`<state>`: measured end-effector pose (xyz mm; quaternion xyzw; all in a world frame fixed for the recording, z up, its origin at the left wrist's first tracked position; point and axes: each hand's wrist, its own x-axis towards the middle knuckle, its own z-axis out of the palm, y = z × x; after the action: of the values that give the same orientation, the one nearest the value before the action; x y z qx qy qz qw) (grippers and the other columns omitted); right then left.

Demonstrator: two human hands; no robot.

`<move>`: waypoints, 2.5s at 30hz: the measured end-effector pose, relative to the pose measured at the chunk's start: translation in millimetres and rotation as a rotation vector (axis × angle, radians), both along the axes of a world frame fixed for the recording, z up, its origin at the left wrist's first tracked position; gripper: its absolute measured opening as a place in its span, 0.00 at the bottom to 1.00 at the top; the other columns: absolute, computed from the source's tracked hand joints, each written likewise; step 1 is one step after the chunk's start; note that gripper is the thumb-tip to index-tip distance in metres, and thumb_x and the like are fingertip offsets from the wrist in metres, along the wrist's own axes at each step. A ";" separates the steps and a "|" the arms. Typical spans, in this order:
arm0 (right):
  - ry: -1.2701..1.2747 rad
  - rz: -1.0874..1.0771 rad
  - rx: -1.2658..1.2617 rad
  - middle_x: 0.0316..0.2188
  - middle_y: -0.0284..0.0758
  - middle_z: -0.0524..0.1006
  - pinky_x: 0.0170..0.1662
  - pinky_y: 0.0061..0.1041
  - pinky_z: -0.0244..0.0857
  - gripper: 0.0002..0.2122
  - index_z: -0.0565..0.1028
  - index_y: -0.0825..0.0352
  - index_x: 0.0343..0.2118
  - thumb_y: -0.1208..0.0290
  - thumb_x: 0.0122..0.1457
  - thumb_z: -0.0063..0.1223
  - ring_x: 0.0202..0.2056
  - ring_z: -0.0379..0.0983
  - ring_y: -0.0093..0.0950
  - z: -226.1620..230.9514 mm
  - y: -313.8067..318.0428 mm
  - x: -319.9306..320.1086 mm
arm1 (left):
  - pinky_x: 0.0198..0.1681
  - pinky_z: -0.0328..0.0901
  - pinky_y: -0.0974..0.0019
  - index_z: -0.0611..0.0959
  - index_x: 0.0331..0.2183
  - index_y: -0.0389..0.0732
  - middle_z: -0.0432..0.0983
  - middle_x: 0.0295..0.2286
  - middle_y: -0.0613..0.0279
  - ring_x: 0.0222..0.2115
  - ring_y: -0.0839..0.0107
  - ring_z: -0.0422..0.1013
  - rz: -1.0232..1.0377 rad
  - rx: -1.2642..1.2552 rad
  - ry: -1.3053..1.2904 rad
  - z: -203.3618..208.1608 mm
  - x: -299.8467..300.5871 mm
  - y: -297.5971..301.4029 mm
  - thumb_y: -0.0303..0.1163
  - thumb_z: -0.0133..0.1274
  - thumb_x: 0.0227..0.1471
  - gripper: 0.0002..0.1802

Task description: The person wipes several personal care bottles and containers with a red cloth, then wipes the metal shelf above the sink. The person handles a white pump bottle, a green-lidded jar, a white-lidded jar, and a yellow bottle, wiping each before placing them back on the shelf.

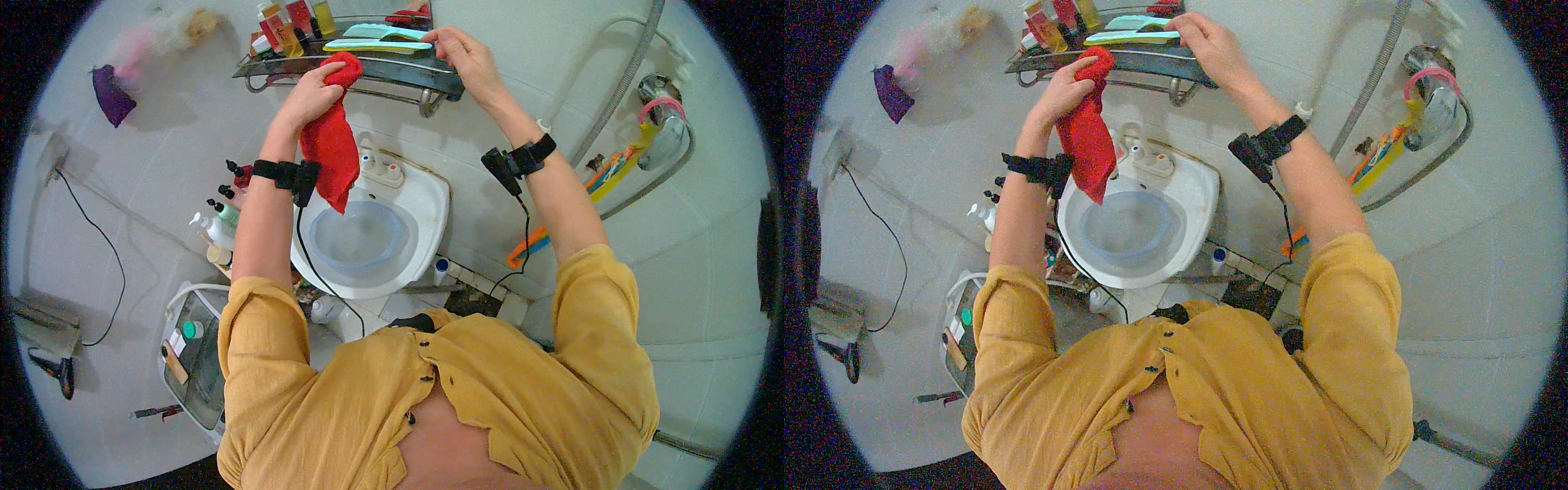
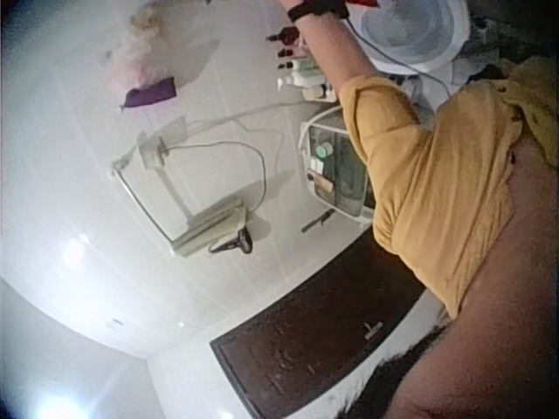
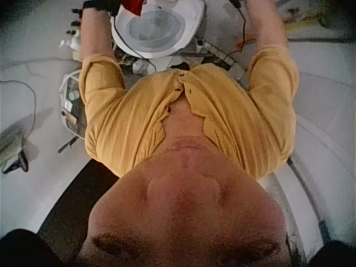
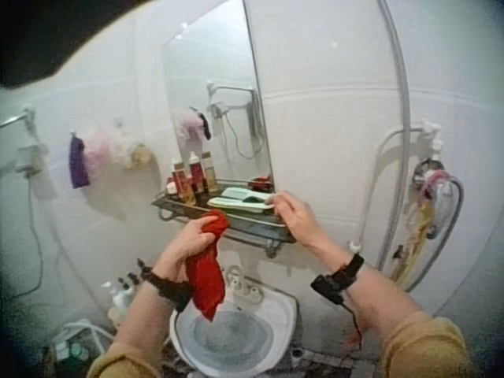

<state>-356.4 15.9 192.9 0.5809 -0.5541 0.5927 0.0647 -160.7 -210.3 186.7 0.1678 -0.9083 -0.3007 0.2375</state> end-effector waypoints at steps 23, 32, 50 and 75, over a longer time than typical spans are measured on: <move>0.002 -0.008 0.006 0.25 0.23 0.67 0.31 0.17 0.54 0.19 0.77 0.61 0.42 0.52 0.67 0.37 0.28 0.59 0.15 -0.6 2.4 2.8 | 0.47 0.67 0.53 0.78 0.50 0.49 0.75 0.43 0.56 0.45 0.53 0.72 0.211 -0.435 -0.077 14.1 -5.6 69.4 0.38 0.51 0.45 0.26; 0.023 -0.032 -0.021 0.27 0.30 0.73 0.35 0.22 0.62 0.18 0.78 0.62 0.39 0.54 0.65 0.40 0.30 0.68 0.22 0.3 2.3 2.2 | 0.41 0.69 0.52 0.79 0.47 0.51 0.75 0.39 0.59 0.38 0.54 0.75 0.204 -0.650 -0.081 11.7 -3.6 79.4 0.41 0.55 0.45 0.24; -1.226 0.432 0.014 0.28 0.27 0.71 0.25 0.20 0.53 0.14 0.74 0.68 0.40 0.62 0.64 0.45 0.23 0.58 0.17 -59.9 62.5 30.4 | 0.43 0.69 0.54 0.77 0.49 0.51 0.72 0.44 0.61 0.40 0.55 0.74 0.236 -0.659 -0.096 9.3 -9.5 79.9 0.42 0.58 0.45 0.27; -1.378 0.674 -0.069 0.32 0.32 0.72 0.28 0.19 0.56 0.13 0.72 0.70 0.43 0.65 0.62 0.48 0.25 0.57 0.19 -70.2 59.5 22.1 | 0.45 0.67 0.58 0.80 0.45 0.44 0.75 0.39 0.56 0.41 0.55 0.73 0.251 -0.281 0.310 -13.1 17.4 39.5 0.37 0.55 0.45 0.22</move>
<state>-334.3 75.4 122.8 0.2155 -0.2436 0.8254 -0.4615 -143.3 -170.9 173.6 0.1965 -0.8659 -0.1619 0.4306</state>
